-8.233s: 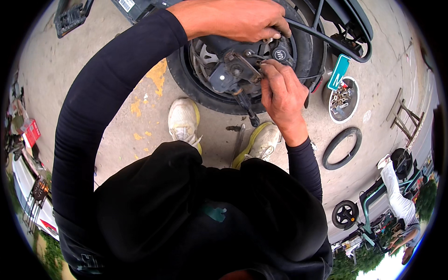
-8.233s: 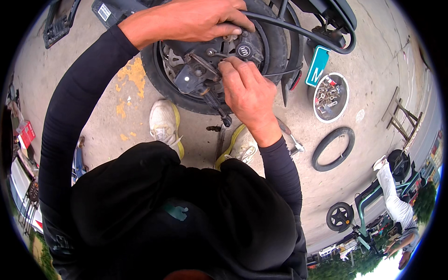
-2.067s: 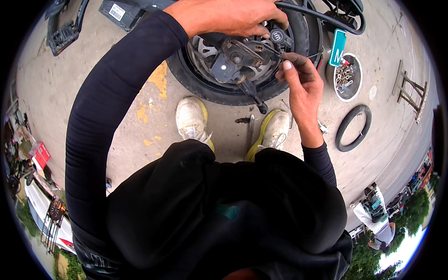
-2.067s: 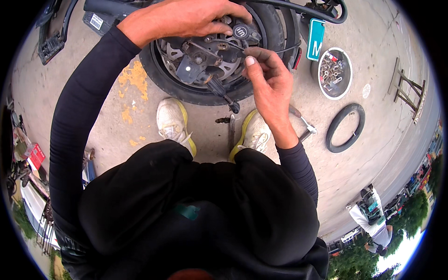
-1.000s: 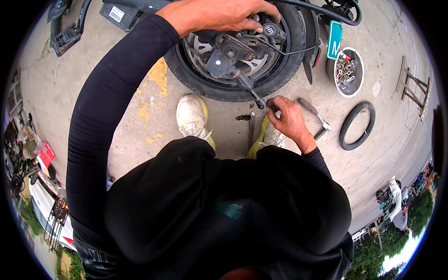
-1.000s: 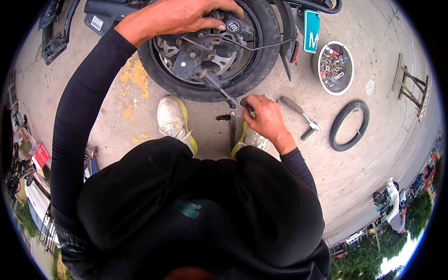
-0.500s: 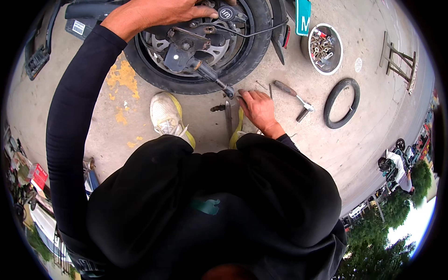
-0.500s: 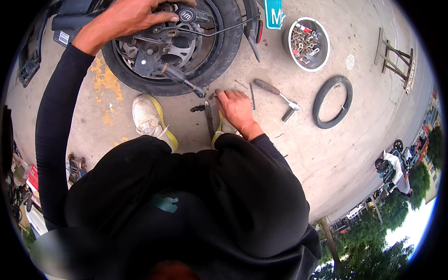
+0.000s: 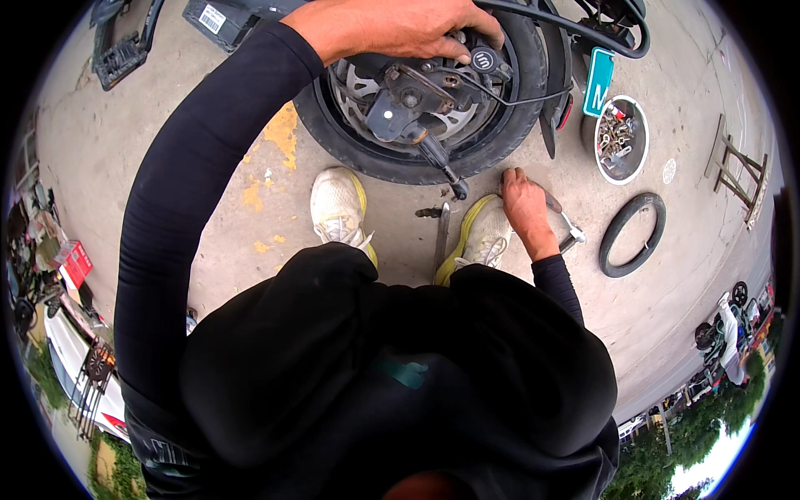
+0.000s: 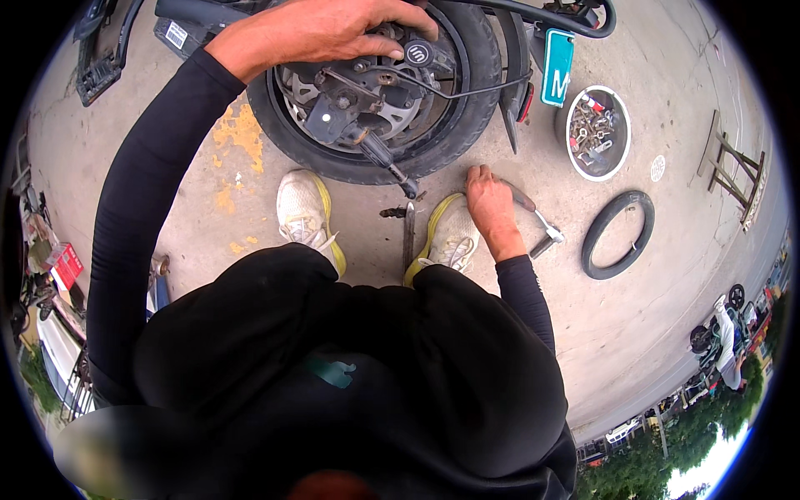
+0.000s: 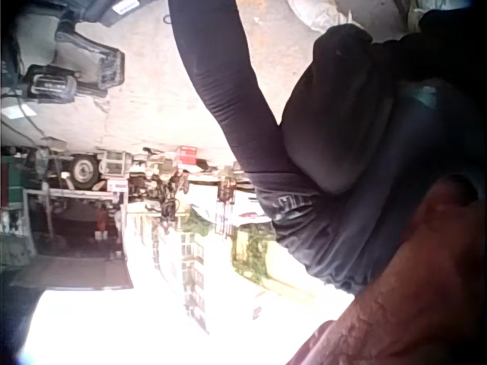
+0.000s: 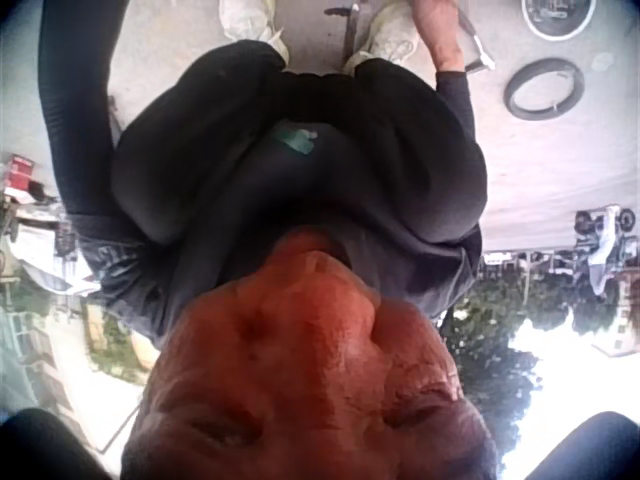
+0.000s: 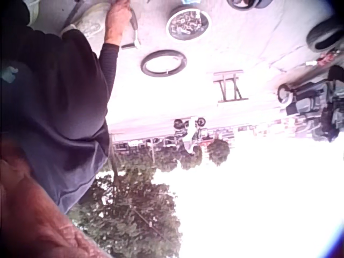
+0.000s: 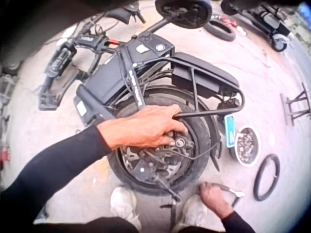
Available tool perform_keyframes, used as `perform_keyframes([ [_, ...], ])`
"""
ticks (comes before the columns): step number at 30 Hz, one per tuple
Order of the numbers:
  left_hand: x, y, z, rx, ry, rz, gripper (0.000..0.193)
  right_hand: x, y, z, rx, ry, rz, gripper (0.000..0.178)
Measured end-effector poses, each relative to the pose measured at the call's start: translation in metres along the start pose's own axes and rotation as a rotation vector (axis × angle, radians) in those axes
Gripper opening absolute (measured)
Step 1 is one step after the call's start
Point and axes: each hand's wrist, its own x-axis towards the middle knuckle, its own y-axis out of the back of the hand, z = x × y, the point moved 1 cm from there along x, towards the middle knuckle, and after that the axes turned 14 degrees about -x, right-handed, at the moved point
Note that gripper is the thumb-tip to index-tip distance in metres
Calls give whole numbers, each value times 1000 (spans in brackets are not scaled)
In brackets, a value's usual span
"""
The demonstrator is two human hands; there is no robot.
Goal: The person adjusts the rear brake cable and caliper on an electric bicycle using an Allen key and a screwdriver. They repeatedly tighten the cable anchor bolt and make small adjustments to the brake mechanism while the bike is inverted.
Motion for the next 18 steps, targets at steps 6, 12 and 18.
perform_keyframes([
  [6, -15, 7, 2, 28, 46, 22, 37, -11, 126, -5, 865, -119, -51, 22],
  [12, -8, 1, -3, 23, 37, 22, 36, 39, 212, -36, 1104, 21, 363, 24],
  [18, -11, -4, -8, 65, 40, 43, 37, 61, 192, -68, 768, -26, 708, 20],
])
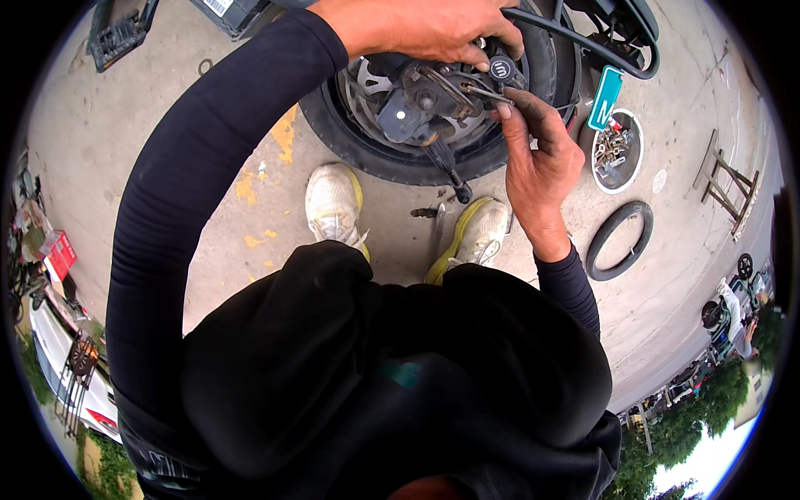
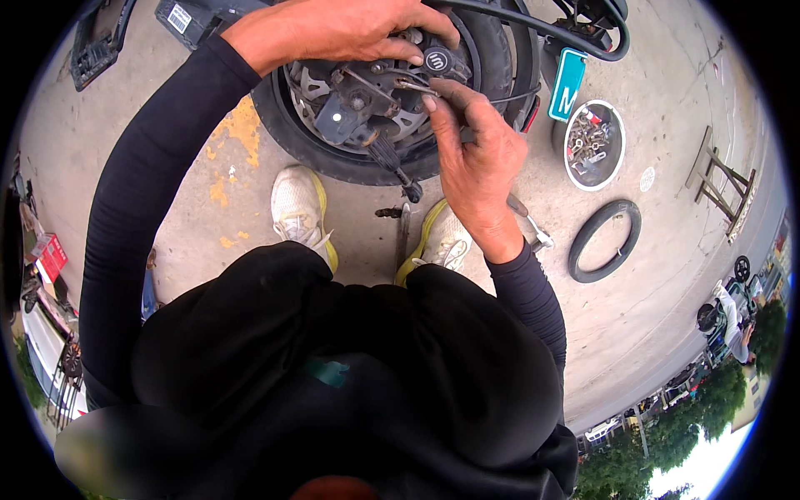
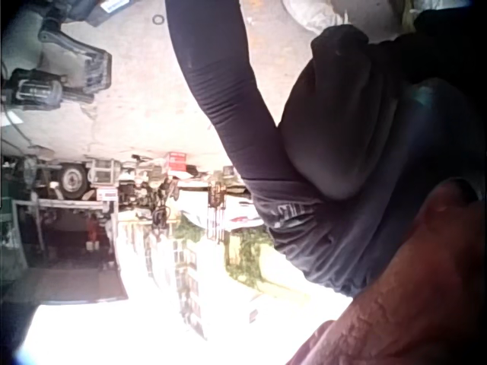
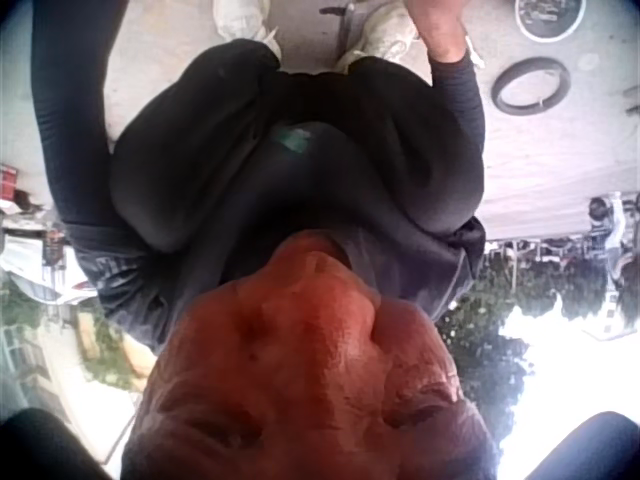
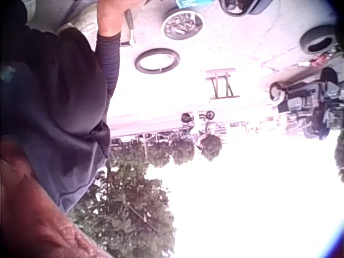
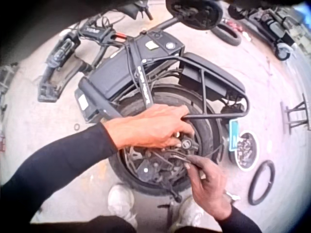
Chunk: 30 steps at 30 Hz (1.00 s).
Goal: The person adjusts the rear brake cable and caliper on an electric bicycle using an Allen key and a screwdriver. They repeatedly tighten the cable anchor bolt and make small adjustments to the brake mechanism while the bike is inverted.
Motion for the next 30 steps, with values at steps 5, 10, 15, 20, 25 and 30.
perform_keyframes([
  [5, -3, 2, 1, -42, -16, 20, 38, 5, 1, -3, -191, 378, 37, 19],
  [10, -2, 0, 2, -18, 15, -3, 38, 7, -5, -3, -240, 429, 29, 23],
  [15, -2, 4, 4, -59, 10, -1, 37, 9, -6, -2, -283, 455, 4, 26],
  [20, -1, 3, 2, -36, -1, -6, 37, 8, -10, -2, -276, 446, 22, 29],
  [25, -2, 9, 8, -74, 6, -25, 37, 6, -13, 1, -339, 509, 43, 34],
  [30, -1, 4, 6, -36, 20, -10, 36, 10, -15, 2, -323, 522, 50, 35],
])
